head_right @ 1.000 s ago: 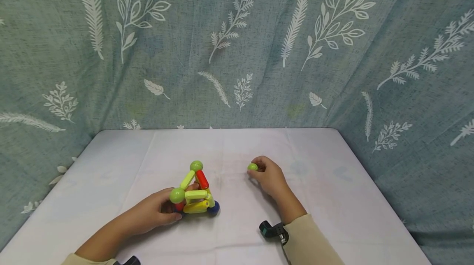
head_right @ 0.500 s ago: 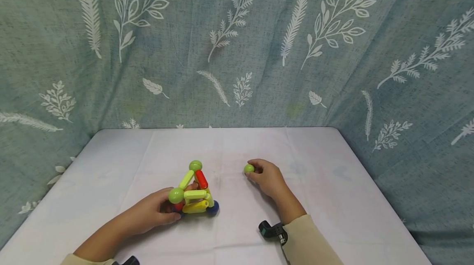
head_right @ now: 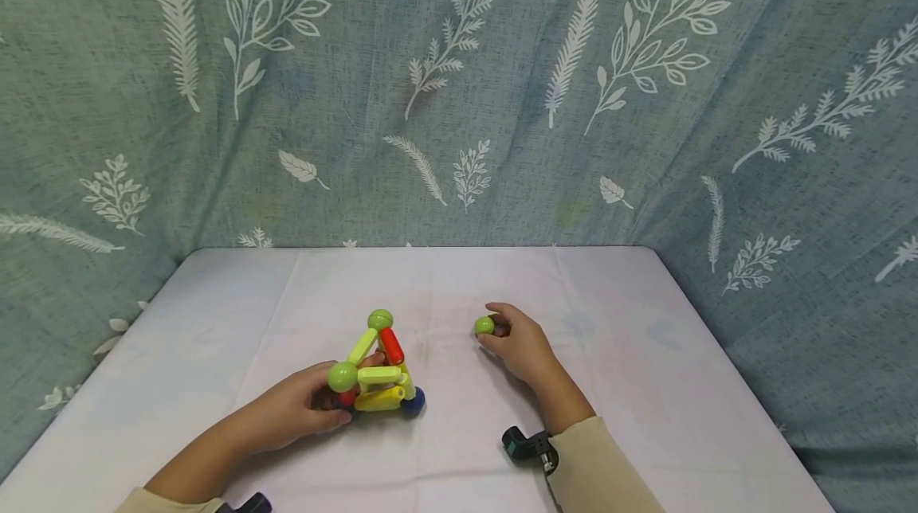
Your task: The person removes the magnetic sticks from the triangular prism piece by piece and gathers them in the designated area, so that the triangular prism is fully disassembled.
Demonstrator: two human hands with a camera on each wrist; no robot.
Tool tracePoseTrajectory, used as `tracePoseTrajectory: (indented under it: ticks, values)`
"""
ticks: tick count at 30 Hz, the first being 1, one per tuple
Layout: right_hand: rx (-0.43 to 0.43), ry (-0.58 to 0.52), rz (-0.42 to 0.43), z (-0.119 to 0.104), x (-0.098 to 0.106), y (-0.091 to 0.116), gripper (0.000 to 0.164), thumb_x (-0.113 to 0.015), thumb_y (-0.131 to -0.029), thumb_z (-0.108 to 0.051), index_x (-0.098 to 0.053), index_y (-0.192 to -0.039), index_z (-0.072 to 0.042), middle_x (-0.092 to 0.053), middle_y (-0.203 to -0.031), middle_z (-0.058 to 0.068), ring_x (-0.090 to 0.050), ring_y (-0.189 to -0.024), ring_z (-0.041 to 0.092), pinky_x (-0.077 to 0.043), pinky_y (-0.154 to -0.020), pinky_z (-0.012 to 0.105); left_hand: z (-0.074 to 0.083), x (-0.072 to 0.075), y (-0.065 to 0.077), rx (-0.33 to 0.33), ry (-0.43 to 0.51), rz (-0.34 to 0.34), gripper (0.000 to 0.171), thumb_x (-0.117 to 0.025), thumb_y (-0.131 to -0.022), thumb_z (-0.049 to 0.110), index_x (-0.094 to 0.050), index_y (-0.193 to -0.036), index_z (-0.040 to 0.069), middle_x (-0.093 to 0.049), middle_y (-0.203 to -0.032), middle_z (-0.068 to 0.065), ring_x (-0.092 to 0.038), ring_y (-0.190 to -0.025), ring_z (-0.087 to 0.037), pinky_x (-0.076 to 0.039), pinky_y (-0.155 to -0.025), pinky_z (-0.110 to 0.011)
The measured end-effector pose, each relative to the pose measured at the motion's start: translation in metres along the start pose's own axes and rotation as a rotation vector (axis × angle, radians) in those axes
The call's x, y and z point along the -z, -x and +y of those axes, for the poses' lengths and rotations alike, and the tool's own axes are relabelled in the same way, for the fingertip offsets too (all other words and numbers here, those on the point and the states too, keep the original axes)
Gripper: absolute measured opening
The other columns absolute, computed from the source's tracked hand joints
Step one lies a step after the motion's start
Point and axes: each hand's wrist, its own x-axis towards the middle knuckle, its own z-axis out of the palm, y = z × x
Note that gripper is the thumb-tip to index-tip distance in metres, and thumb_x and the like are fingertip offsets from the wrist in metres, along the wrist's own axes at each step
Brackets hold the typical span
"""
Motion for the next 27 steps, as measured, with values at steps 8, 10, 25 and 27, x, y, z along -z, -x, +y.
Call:
tracePoseTrajectory:
  ticks: [8,10,25,27]
  values:
    - [-0.010,-0.032,0.051,-0.012,0.003,0.006,0.075,-0.082,-0.093,-0.030,-0.045,-0.156,-0.020,-0.060,-0.144,0.009,-0.062,-0.114,0.024,-0.055,-0.088,0.041,0.000,0.001,0.001,-0.004,0.008,-0.002,0.032,-0.085,-0.089,0.032,-0.064,-0.113,0.030,-0.062,-0.100,0.008,-0.059,-0.088,-0.011,-0.053,-0.076,-0.027]
    - [-0.001,-0.044,0.075,-0.019,0.004,0.012,0.067,-0.082,-0.093,-0.029,-0.050,-0.151,-0.018,-0.063,-0.138,0.009,-0.062,-0.113,0.024,-0.055,-0.087,0.041,0.000,0.001,0.001,-0.008,0.012,-0.003,0.032,-0.085,-0.089,0.032,-0.064,-0.114,0.030,-0.062,-0.101,0.007,-0.059,-0.088,-0.011,-0.053,-0.076,-0.027]
    - [0.345,-0.072,-0.137,-0.079,-0.024,0.073,0.017,-0.082,-0.092,-0.018,-0.071,-0.105,-0.014,-0.071,-0.103,-0.003,-0.064,-0.090,0.013,-0.054,-0.080,0.030,-0.002,0.000,0.000,-0.023,0.032,-0.003,0.032,-0.085,-0.089,0.031,-0.065,-0.114,0.028,-0.062,-0.100,0.006,-0.059,-0.085,-0.011,-0.053,-0.074,-0.028]
    - [0.367,-0.068,-0.158,-0.083,-0.028,0.080,0.017,-0.082,-0.092,-0.017,-0.072,-0.105,-0.015,-0.071,-0.105,-0.004,-0.064,-0.092,0.014,-0.055,-0.080,0.032,-0.002,0.000,0.000,-0.024,0.035,-0.003,0.032,-0.085,-0.089,0.030,-0.065,-0.114,0.028,-0.062,-0.100,0.006,-0.059,-0.085,-0.011,-0.053,-0.074,-0.028]
